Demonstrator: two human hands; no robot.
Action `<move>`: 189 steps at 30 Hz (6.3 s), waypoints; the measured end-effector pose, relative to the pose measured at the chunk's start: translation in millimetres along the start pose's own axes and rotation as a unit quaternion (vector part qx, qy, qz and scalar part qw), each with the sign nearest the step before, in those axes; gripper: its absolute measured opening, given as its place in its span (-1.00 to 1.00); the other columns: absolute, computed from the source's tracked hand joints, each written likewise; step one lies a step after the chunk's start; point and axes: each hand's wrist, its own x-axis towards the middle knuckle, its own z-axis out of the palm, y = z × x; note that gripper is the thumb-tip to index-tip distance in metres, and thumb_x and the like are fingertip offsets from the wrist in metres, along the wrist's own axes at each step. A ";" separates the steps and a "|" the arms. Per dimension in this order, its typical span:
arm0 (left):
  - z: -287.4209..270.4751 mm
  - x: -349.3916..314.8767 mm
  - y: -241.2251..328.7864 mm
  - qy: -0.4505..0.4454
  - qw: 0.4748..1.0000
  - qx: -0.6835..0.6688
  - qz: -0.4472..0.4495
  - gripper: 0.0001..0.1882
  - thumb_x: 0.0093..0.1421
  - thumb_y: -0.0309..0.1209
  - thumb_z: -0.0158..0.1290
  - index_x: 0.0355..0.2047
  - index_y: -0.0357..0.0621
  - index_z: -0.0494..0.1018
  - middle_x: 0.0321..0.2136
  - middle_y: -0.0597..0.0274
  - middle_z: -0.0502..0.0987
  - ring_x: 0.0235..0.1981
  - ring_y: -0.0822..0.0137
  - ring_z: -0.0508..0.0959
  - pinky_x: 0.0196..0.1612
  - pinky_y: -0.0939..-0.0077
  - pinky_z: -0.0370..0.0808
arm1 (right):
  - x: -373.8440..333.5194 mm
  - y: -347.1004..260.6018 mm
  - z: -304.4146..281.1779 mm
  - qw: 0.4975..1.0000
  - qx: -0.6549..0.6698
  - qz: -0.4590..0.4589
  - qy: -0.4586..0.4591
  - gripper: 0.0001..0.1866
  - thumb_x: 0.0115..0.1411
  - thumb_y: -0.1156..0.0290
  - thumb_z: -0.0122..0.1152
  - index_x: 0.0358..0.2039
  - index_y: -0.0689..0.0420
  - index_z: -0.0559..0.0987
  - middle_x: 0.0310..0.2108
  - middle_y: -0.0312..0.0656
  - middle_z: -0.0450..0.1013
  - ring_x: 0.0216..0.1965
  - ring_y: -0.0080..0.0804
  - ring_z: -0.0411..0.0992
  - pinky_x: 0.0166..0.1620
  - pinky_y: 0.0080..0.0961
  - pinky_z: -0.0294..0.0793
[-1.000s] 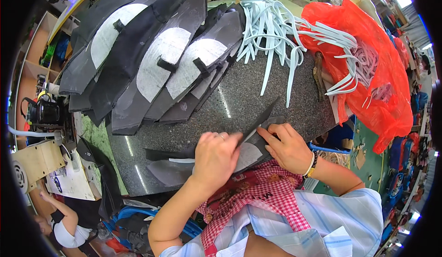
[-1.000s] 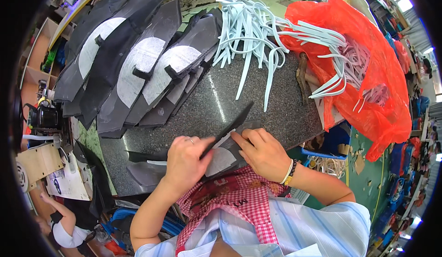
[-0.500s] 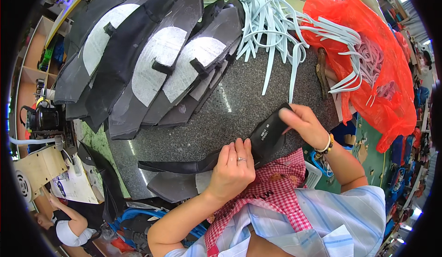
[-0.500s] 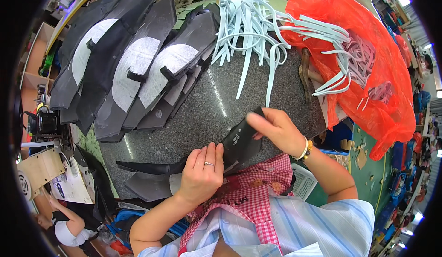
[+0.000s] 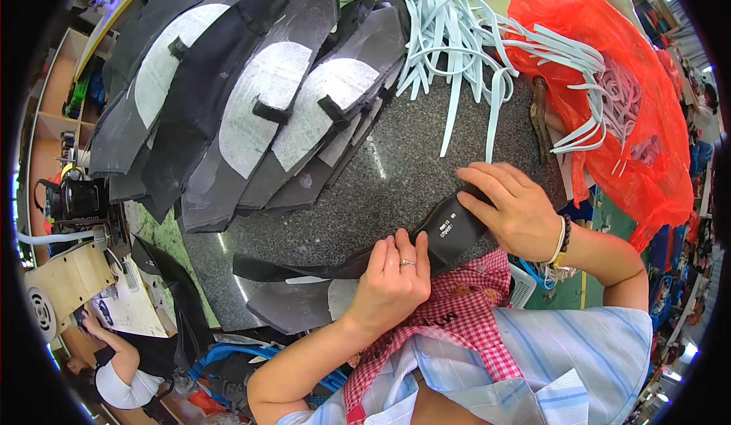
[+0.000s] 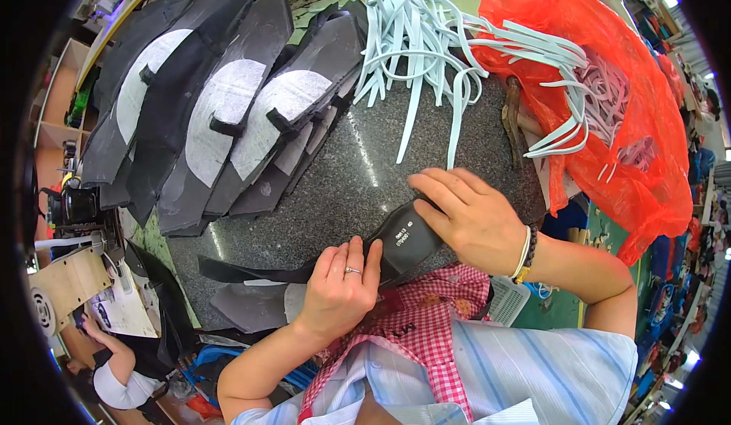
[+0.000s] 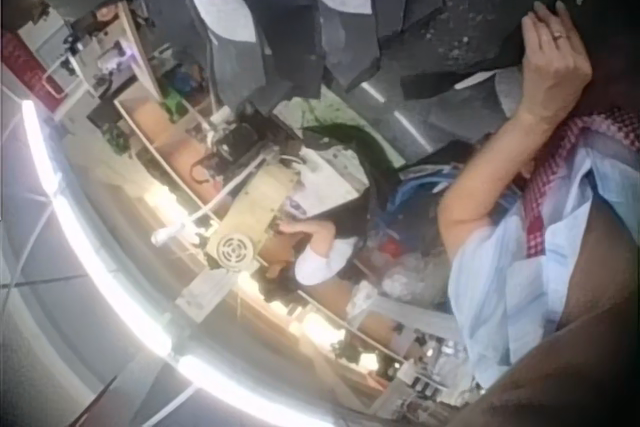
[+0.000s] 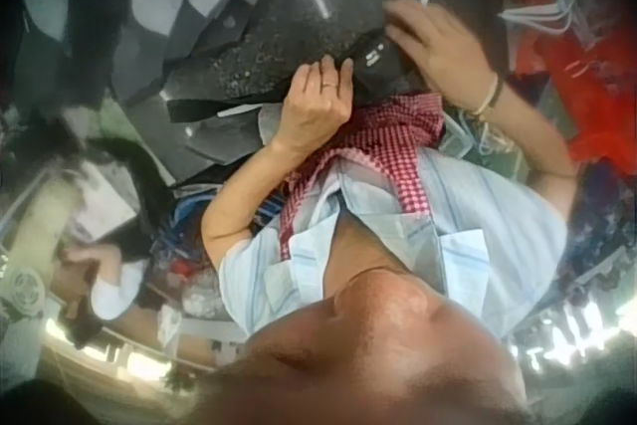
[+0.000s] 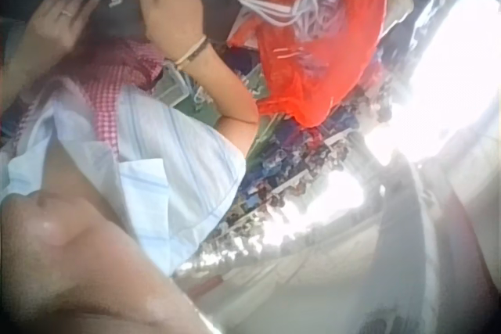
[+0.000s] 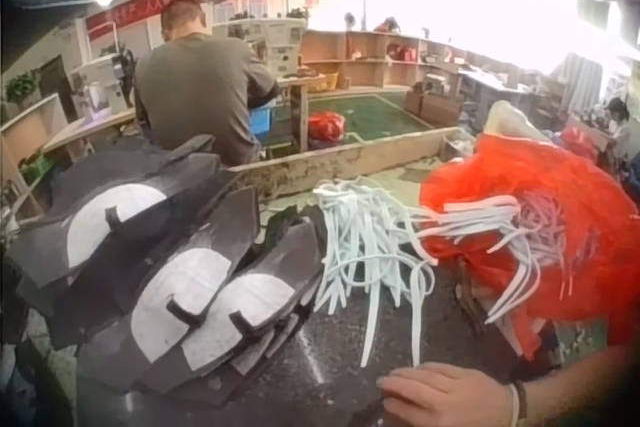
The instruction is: The person opens a red plastic bag and pours out white strips onto the table. The person then places the white strips along the edges of black shoe components, pressing and folding the material over each strip by hand.
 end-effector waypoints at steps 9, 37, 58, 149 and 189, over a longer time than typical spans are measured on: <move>-43.4 -56.2 -17.4 0.077 0.993 -0.008 -0.086 -0.49 0.08 -0.06 0.17 -0.13 -0.22 0.54 -0.10 0.13 0.51 -0.07 0.16 0.49 0.07 0.07 0.38 | 24.9 -44.2 30.5 0.960 0.274 -0.039 -0.034 -0.38 -0.01 0.26 0.35 0.14 -0.03 0.52 -0.26 -0.21 0.29 -0.28 -0.24 0.26 -0.17 -0.40 0.36; -29.1 -123.8 -104.3 0.070 0.553 -0.601 -0.573 -0.79 0.19 -0.55 0.20 -0.52 -0.14 0.39 -0.50 0.30 0.57 -0.52 0.61 0.49 -0.43 0.70 0.45 | 72.9 -144.0 39.1 0.982 0.141 -0.124 -0.014 -0.56 0.04 0.26 0.12 -0.11 0.25 0.54 0.22 0.10 0.27 -0.03 -0.14 0.34 -0.02 -0.10 0.35; -38.5 -96.7 -23.8 -0.018 0.976 -0.171 -0.137 -0.56 -0.01 -0.28 0.28 -0.13 -0.23 0.54 -0.09 0.13 0.56 -0.06 0.14 0.55 0.07 0.19 0.45 | 44.8 -86.9 5.5 0.938 0.319 -0.097 -0.096 -0.50 -0.09 0.43 0.23 -0.06 0.29 0.52 -0.08 -0.10 0.45 -0.03 -0.18 0.42 0.04 -0.31 0.44; -47.9 -102.1 -39.4 0.055 0.579 -0.599 -0.551 -0.91 0.21 -0.54 0.18 -0.33 -0.28 0.48 -0.49 0.15 0.63 -0.53 0.46 0.61 -0.48 0.69 0.53 | 24.5 -87.3 13.5 0.877 0.440 0.154 0.120 -0.91 0.11 0.50 0.31 -0.35 0.18 0.62 -0.54 -0.14 0.47 -0.55 -0.22 0.48 -0.46 -0.41 0.46; -40.4 -16.4 16.2 -0.067 0.974 -0.135 -0.169 -0.51 -0.03 -0.19 0.26 -0.13 -0.23 0.55 -0.14 0.06 0.43 -0.07 0.03 0.40 0.06 0.14 0.38 | 20.1 -15.8 9.9 0.897 0.258 0.356 -0.040 -0.55 -0.07 0.25 0.48 -0.28 0.13 0.43 -0.63 -0.17 0.45 -0.56 -0.20 0.50 -0.47 -0.32 0.42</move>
